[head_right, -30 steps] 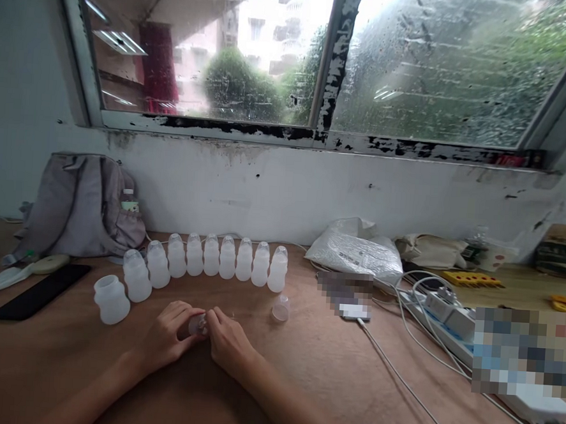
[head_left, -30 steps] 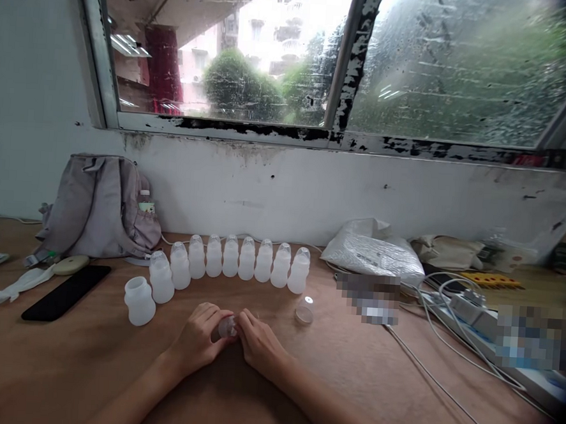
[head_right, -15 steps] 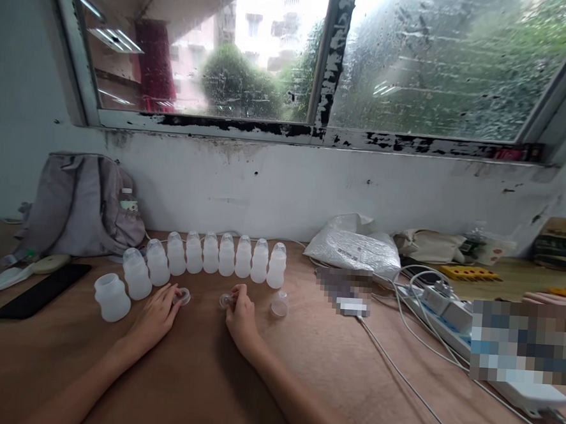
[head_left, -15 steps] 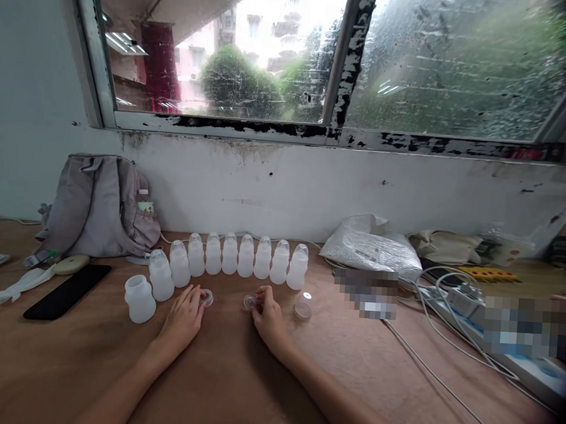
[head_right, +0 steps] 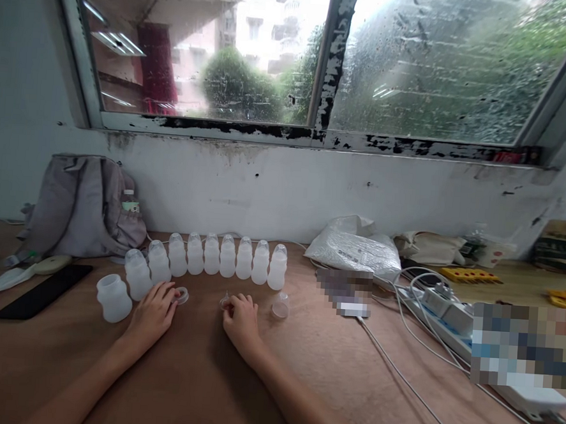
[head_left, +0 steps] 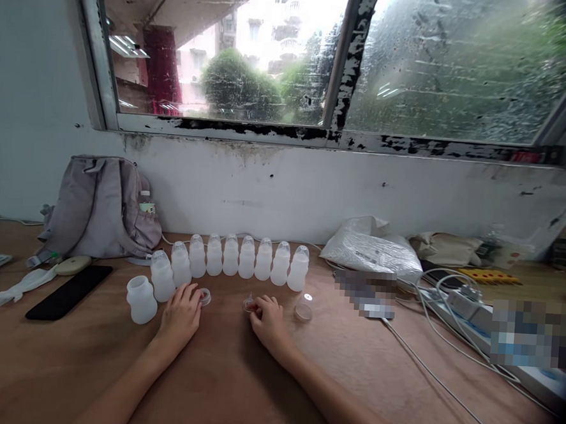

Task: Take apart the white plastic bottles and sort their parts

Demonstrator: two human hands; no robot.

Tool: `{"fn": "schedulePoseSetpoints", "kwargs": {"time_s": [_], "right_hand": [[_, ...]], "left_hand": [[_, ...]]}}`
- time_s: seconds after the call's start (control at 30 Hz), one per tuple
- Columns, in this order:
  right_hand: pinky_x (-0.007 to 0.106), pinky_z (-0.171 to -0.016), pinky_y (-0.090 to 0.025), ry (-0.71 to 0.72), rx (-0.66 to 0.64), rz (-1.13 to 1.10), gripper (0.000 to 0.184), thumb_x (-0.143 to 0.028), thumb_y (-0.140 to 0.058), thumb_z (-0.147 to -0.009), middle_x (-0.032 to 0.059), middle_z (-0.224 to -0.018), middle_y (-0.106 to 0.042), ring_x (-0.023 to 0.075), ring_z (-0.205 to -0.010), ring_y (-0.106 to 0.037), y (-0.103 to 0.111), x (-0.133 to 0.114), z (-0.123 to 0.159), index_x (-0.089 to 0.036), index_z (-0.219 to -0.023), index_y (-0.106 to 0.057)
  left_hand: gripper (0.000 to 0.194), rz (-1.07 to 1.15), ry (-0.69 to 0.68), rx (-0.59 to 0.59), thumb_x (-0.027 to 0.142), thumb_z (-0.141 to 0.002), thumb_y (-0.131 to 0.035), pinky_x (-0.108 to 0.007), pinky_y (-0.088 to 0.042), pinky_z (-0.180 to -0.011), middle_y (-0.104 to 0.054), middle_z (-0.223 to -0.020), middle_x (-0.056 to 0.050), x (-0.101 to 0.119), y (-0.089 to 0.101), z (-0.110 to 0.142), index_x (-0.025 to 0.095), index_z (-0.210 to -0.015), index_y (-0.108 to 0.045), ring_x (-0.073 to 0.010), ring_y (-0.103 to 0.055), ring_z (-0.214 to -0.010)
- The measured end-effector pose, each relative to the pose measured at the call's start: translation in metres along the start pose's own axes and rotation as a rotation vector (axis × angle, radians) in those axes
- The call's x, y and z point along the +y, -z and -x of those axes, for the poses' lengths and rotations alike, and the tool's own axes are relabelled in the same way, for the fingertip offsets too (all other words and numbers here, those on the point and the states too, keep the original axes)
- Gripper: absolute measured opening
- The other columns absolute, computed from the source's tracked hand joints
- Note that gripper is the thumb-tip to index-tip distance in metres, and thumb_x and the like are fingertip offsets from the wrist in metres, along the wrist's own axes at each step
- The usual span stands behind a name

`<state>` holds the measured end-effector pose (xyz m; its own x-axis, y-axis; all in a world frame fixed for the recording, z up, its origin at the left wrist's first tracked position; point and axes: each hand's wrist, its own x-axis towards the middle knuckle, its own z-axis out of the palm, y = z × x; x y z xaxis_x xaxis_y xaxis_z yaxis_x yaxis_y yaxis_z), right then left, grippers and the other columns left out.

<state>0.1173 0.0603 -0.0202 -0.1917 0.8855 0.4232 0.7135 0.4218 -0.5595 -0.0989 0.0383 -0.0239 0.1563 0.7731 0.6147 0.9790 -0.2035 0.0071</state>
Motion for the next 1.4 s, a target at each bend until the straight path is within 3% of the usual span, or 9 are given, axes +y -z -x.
{"fn": "schedulePoseSetpoints", "kwargs": {"time_s": [0.17, 0.37, 0.47, 0.63, 0.8, 0.93, 1.17, 1.3, 1.4], "right_hand": [[0.030, -0.067, -0.029, 0.008, -0.016, -0.010, 0.025, -0.004, -0.045, -0.067, 0.0029, -0.083, -0.061, 0.0196, -0.081, -0.047, -0.003, 0.003, 0.000, -0.021, -0.078, -0.061], [0.031, -0.069, -0.030, 0.013, -0.009, -0.024, 0.026, -0.003, -0.043, -0.068, 0.0033, -0.085, -0.060, 0.0197, -0.083, -0.047, -0.003, 0.003, 0.001, -0.021, -0.079, -0.059], [0.031, -0.069, -0.031, 0.007, -0.006, -0.033, 0.025, -0.003, -0.043, -0.068, 0.0033, -0.085, -0.060, 0.0198, -0.083, -0.047, -0.001, 0.002, 0.002, -0.020, -0.078, -0.058], [0.032, -0.071, -0.035, 0.025, 0.041, -0.113, 0.026, -0.002, -0.042, -0.066, 0.0034, -0.082, -0.060, 0.0193, -0.082, -0.048, 0.004, -0.002, 0.003, -0.020, -0.076, -0.058], [0.030, -0.070, -0.040, 0.043, 0.120, -0.289, 0.026, -0.002, -0.039, -0.064, 0.0035, -0.075, -0.059, 0.0177, -0.076, -0.052, 0.013, -0.005, 0.005, -0.019, -0.074, -0.058], [0.029, -0.064, -0.043, 0.000, 0.121, -0.374, 0.026, -0.006, -0.037, -0.065, 0.0031, -0.075, -0.059, 0.0163, -0.071, -0.054, 0.019, -0.002, 0.008, -0.017, -0.077, -0.058], [0.028, -0.062, -0.044, -0.052, 0.142, -0.472, 0.028, -0.006, -0.035, -0.062, 0.0024, -0.072, -0.059, 0.0152, -0.066, -0.054, 0.025, 0.005, 0.015, -0.017, -0.075, -0.057], [0.028, -0.062, -0.045, -0.064, 0.133, -0.558, 0.020, -0.012, -0.038, -0.070, 0.0035, -0.074, -0.059, 0.0164, -0.068, -0.055, 0.031, 0.005, 0.018, -0.017, -0.077, -0.056], [0.029, -0.066, -0.045, -0.040, 0.093, -0.678, 0.020, -0.025, -0.042, -0.079, 0.0049, -0.084, -0.060, 0.0170, -0.076, -0.056, 0.041, -0.002, 0.017, -0.018, -0.091, -0.056]], "left_hand": [[0.021, -0.031, -0.039, 0.118, 0.022, -0.078, -0.043, -0.043, -0.036, -0.090, -0.055, -0.110, -0.010, -0.002, 0.011, -0.006, 0.019, -0.095, -0.056, -0.0275, -0.044, -0.109], [0.034, -0.105, 0.097, 0.417, 0.027, -0.080, -0.043, -0.046, -0.024, -0.096, -0.047, -0.122, -0.014, -0.017, 0.059, -0.036, 0.015, -0.112, -0.047, -0.0277, -0.036, -0.118], [0.046, -0.195, 0.246, 0.392, 0.035, -0.080, -0.043, -0.051, -0.021, -0.094, -0.056, -0.109, -0.017, -0.032, 0.072, -0.047, 0.011, -0.119, -0.040, -0.0312, -0.033, -0.118], [0.033, -0.294, 0.290, 0.296, 0.037, -0.078, -0.046, -0.058, -0.016, -0.090, -0.065, -0.074, -0.014, -0.048, 0.070, -0.051, 0.012, -0.097, -0.057, -0.0329, -0.049, -0.098], [0.031, -0.179, 0.240, 0.497, 0.036, -0.080, -0.045, -0.054, -0.017, -0.094, -0.062, -0.089, -0.014, -0.029, 0.091, -0.057, 0.014, -0.098, -0.056, -0.0297, -0.047, -0.102], [0.030, 0.212, 0.093, 0.528, 0.031, -0.083, -0.041, -0.038, -0.033, -0.091, -0.055, -0.104, -0.009, 0.011, 0.105, -0.060, 0.017, -0.109, -0.047, -0.0215, -0.048, -0.100], [0.028, 0.720, 0.045, 0.178, 0.028, -0.088, -0.031, -0.035, -0.036, -0.091, -0.048, -0.110, -0.007, 0.082, 0.061, -0.030, 0.022, -0.114, -0.038, -0.0179, -0.046, -0.105], [0.049, 0.945, 0.163, 0.083, 0.036, -0.082, -0.044, -0.038, -0.039, -0.088, -0.047, -0.116, -0.010, 0.092, 0.029, -0.015, 0.023, -0.124, -0.025, -0.0203, -0.049, -0.105], [0.058, 1.016, 0.215, -0.019, 0.041, -0.071, -0.057, -0.036, -0.043, -0.081, -0.054, -0.106, -0.009, 0.092, 0.017, -0.012, 0.019, -0.119, -0.032, -0.0217, -0.053, -0.097]]}}
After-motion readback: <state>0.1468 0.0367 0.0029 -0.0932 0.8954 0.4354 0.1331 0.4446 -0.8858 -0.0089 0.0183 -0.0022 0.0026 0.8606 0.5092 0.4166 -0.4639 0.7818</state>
